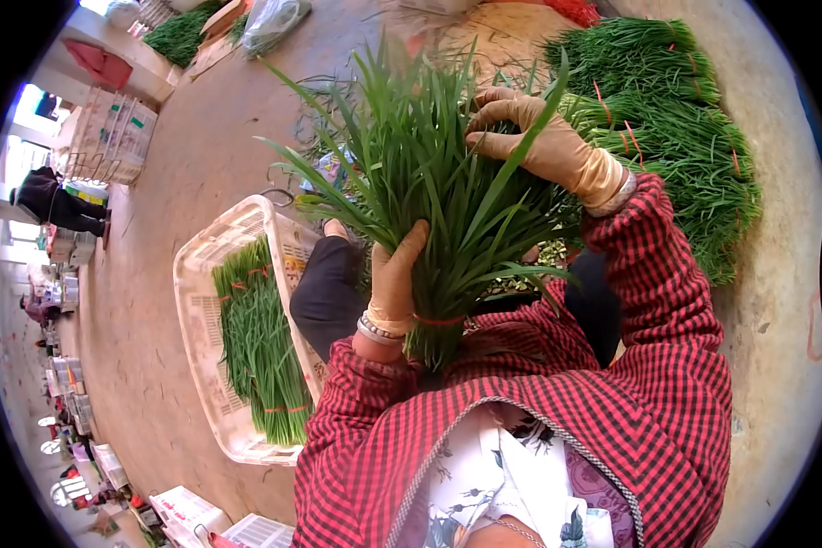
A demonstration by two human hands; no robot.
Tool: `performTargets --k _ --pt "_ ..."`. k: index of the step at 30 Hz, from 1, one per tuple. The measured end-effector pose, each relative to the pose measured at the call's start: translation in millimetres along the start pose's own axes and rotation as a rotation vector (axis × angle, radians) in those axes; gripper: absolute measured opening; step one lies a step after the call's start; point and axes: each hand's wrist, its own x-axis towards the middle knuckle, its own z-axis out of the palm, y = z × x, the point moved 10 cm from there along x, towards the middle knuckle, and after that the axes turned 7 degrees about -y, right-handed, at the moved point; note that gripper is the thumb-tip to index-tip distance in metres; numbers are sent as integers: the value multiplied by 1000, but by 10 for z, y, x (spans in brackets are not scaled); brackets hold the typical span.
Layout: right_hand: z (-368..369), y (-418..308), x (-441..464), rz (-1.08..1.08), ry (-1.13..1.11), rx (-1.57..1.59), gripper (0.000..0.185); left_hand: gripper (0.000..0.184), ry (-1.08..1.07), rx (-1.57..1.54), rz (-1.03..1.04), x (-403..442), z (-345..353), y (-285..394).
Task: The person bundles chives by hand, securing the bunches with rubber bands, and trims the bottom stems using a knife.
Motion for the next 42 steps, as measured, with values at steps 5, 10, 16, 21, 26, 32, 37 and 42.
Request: performTargets --k 5,10,16,21,26,32,37,42 --pt "24 13 3 -15 15 231 23 26 15 -13 5 -4 -39 12" --pt "-120 -303 -124 -316 167 -388 18 26 40 247 16 41 -298 -29" --pt "-1012 735 -405 98 446 -275 15 34 23 20 147 107 -385 195" --pt "-260 1355 -754 334 202 353 66 35 160 -179 183 295 -562 504" --pt "1392 403 -699 218 -228 882 75 52 44 -91 226 613 49 704" --pt "1623 873 -861 381 72 1014 60 47 -93 535 257 617 -25 361" --pt "1492 853 -1003 444 29 1028 66 45 -48 721 -432 265 -969 -542" --pt "1630 229 -834 295 -267 865 74 51 -176 -497 -205 303 -472 -525"
